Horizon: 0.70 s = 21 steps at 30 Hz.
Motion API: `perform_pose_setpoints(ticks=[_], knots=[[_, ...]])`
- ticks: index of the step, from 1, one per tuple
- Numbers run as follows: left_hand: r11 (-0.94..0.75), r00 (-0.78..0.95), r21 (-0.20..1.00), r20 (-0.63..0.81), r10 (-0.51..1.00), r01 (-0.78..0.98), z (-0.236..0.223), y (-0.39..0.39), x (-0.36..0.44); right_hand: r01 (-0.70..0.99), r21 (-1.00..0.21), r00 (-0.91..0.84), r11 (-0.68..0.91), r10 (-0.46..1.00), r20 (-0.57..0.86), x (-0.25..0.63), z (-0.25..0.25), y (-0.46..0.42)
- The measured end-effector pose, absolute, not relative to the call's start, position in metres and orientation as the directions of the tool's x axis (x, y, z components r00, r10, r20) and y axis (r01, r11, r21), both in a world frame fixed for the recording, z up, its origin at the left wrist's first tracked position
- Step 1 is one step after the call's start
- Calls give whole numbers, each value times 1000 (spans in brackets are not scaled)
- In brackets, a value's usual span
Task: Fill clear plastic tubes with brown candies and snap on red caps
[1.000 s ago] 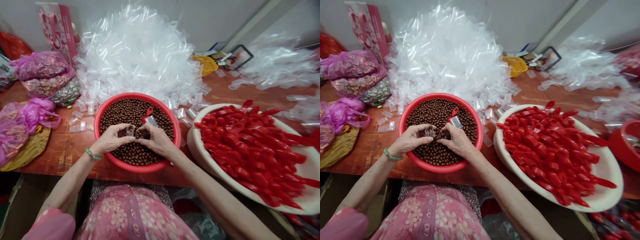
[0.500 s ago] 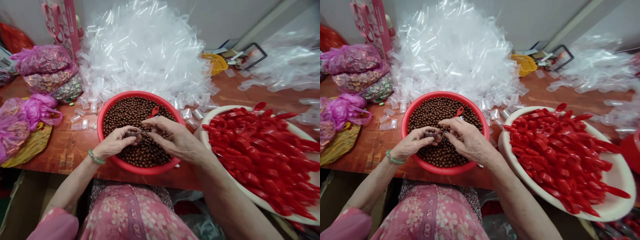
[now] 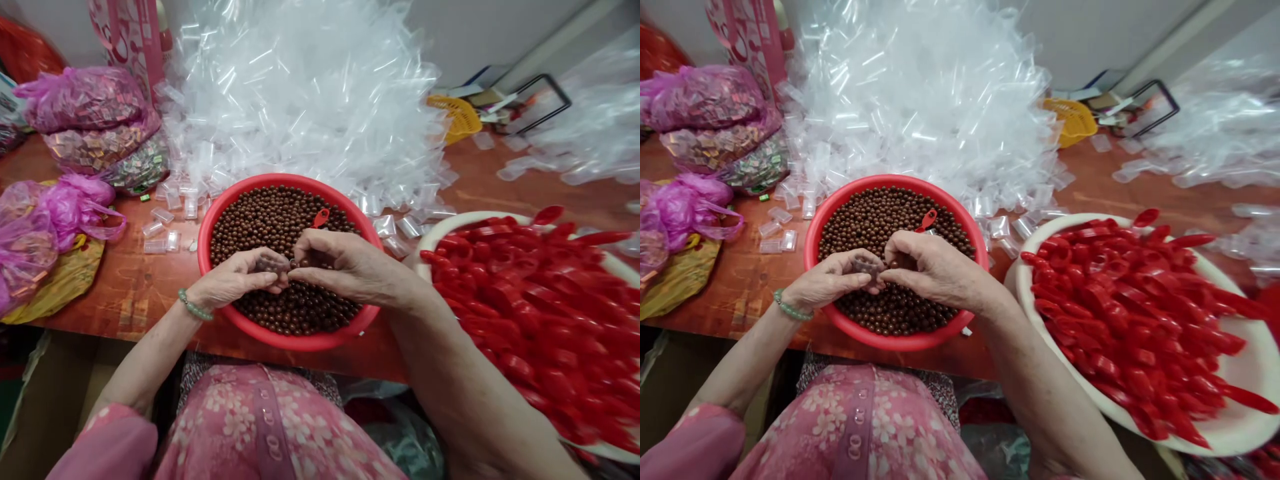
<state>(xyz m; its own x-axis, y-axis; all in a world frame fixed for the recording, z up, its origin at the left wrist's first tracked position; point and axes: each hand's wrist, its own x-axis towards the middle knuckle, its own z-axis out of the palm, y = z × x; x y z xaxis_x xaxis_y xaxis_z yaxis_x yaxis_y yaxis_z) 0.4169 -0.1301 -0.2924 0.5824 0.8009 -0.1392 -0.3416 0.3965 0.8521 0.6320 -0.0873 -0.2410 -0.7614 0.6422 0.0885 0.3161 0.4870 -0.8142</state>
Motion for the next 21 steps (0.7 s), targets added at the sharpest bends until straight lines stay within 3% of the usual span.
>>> perform_pose_setpoints(ticks=[3,8,12,17,21], knots=[[434,572,804,-146,807,-407,-291,-130,415,380,-781,-687,495,717,120,648,-248,-88],[350,573,847,-68,817,-399,-277,-137,410,636,-566,-482,525,843,239,676,-268,-81],[208,491,932,-39,871,-296,-270,-138,409,796,-423,-411,434,899,150,676,-280,-75],[160,397,956,-52,916,-245,-272,-138,413,901,-270,-337,340,940,56,655,-288,-69],[134,351,970,-56,935,-203,-277,-139,414,914,-245,-325,324,945,41,649,-288,-71]])
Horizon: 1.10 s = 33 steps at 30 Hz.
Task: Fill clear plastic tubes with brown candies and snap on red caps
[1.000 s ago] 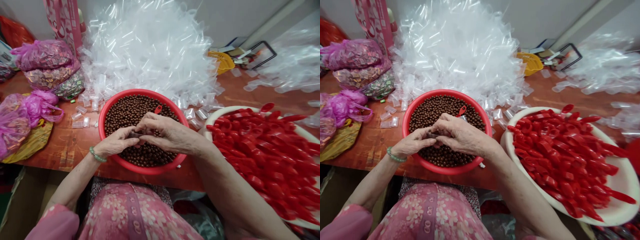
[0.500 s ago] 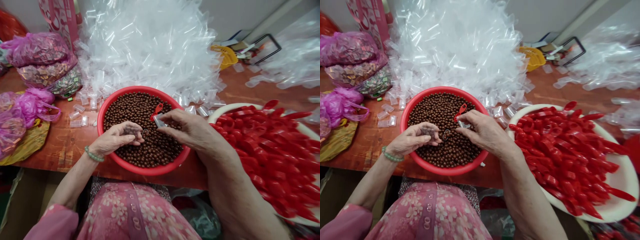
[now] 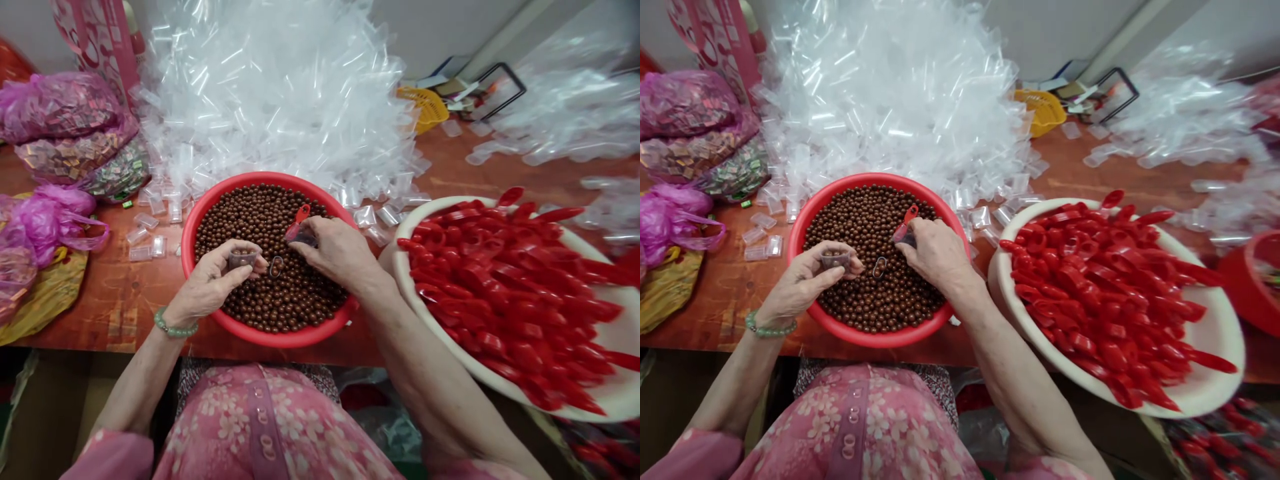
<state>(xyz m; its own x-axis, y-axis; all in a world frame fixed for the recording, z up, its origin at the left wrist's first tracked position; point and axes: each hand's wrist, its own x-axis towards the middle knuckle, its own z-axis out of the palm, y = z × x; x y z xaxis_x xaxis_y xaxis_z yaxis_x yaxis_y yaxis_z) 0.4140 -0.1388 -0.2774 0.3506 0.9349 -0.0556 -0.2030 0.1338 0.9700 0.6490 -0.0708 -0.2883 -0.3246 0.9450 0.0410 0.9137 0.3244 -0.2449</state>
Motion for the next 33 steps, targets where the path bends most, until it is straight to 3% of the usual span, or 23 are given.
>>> perform_pose_setpoints(ticks=[6,12,17,20,23,27,33], knots=[[135,318,966,-61,946,-218,-286,-138,409,870,-373,-378,323,922,-84,662,-269,-69],[196,294,923,-96,951,-333,-287,-139,421,939,-333,-89,88,996,12,649,-281,-40],[217,342,887,-72,937,-408,-290,-139,425,798,-603,35,9,998,61,628,-307,-30],[234,380,861,-52,924,-452,-293,-139,424,731,-682,52,6,997,65,626,-314,-28],[257,378,846,-71,923,-468,-294,-140,425,648,-751,-45,123,991,123,628,-308,-33],[261,262,843,-149,953,-471,-291,-141,431,378,-867,-233,326,939,252,622,-286,-57],[198,80,891,-181,980,-408,-291,-144,434,317,-839,-503,441,829,246,613,-257,-98]])
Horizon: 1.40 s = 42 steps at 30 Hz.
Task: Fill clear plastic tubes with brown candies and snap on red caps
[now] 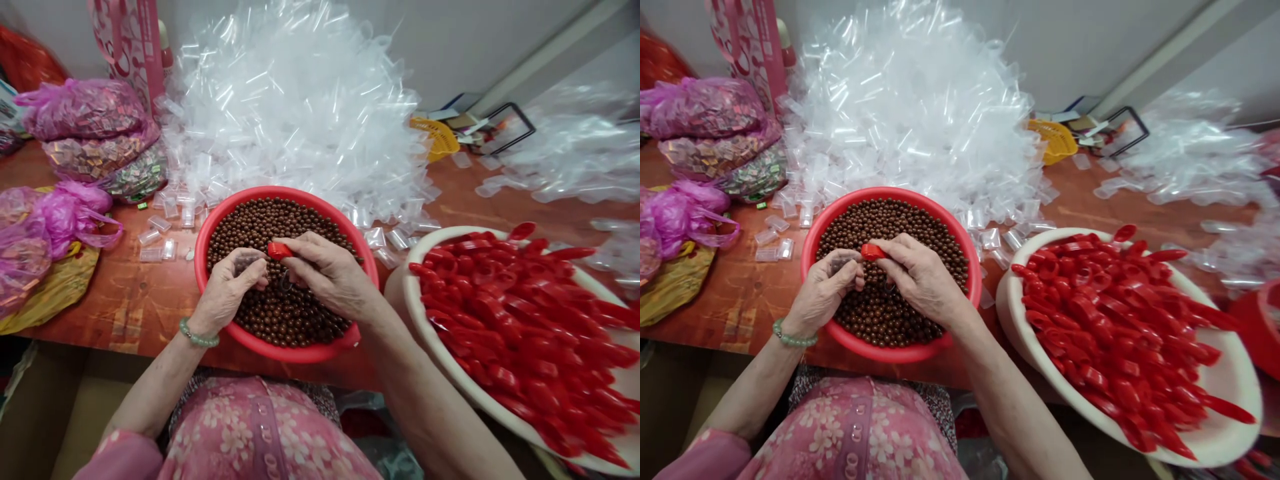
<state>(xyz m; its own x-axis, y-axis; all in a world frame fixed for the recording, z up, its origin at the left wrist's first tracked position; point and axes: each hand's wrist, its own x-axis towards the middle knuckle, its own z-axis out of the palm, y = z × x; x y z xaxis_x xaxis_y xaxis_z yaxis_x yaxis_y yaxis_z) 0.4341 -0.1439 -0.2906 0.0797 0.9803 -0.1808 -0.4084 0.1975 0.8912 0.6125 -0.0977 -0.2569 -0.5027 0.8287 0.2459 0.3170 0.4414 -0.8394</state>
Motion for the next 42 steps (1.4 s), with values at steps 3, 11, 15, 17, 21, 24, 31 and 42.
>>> perform_pose_setpoints(ticks=[3,11,15,17,21,24,31,42], knots=[[137,74,913,-118,990,-383,-290,-147,435,178,-955,-561,236,822,99,615,-257,-103],[134,7,937,-139,990,-321,-286,-151,447,163,-965,-563,207,822,82,615,-266,-117],[153,36,938,-149,988,-311,-285,-153,449,366,-723,-528,585,771,357,614,-267,-130],[134,102,936,-106,989,-326,-284,-154,449,397,-675,-487,622,766,419,615,-269,-130],[216,263,855,-97,960,-471,-280,-155,449,283,-846,-411,451,855,318,615,-270,-122],[356,388,716,-128,913,-601,-277,-153,450,119,-947,-423,297,878,223,612,-262,-114],[362,353,688,-163,921,-628,-277,-147,452,40,-978,-357,206,917,179,598,-250,-113],[428,347,667,-262,901,-610,-286,-141,454,150,-953,-424,264,888,179,596,-258,-110]])
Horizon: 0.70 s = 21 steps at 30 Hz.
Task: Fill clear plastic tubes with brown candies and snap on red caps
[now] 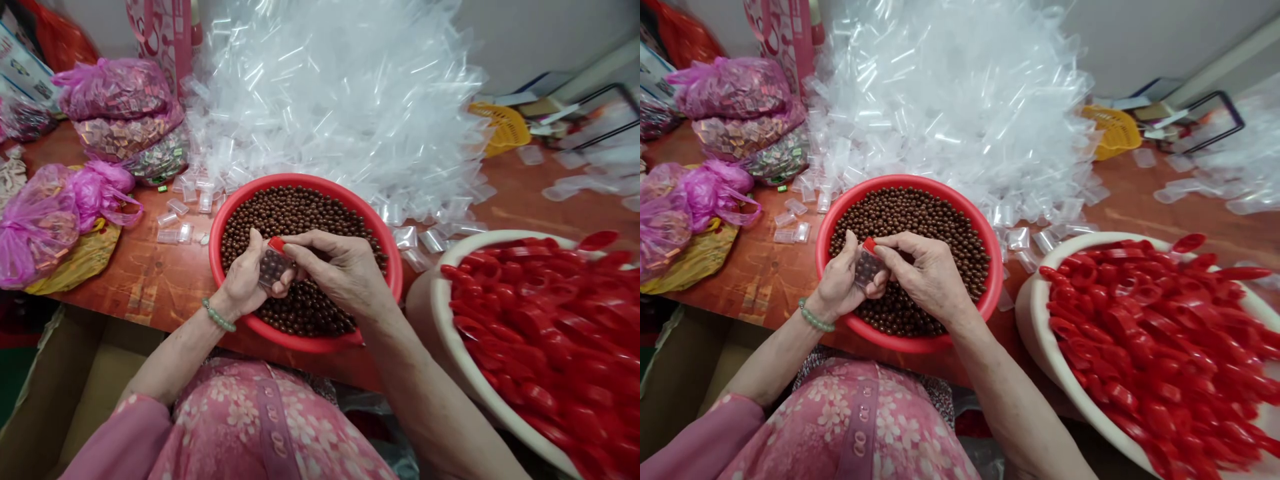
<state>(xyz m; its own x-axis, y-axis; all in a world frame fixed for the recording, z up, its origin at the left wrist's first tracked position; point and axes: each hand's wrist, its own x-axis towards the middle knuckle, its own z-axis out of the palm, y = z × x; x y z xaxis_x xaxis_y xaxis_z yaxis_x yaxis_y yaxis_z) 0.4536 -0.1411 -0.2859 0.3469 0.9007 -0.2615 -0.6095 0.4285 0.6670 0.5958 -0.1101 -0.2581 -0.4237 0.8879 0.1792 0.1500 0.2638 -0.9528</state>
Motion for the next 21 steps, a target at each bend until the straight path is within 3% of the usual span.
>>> perform_pose_setpoints(ticks=[8,15,21], knots=[[454,364,723,-294,884,-520,-291,-143,457,211,-879,-605,427,763,225,608,-247,-109],[388,324,819,-263,909,-423,-288,-145,460,145,-906,-621,397,750,229,617,-249,-104],[391,315,809,-269,910,-438,-290,-147,460,163,-849,-734,502,637,236,621,-242,-100]])
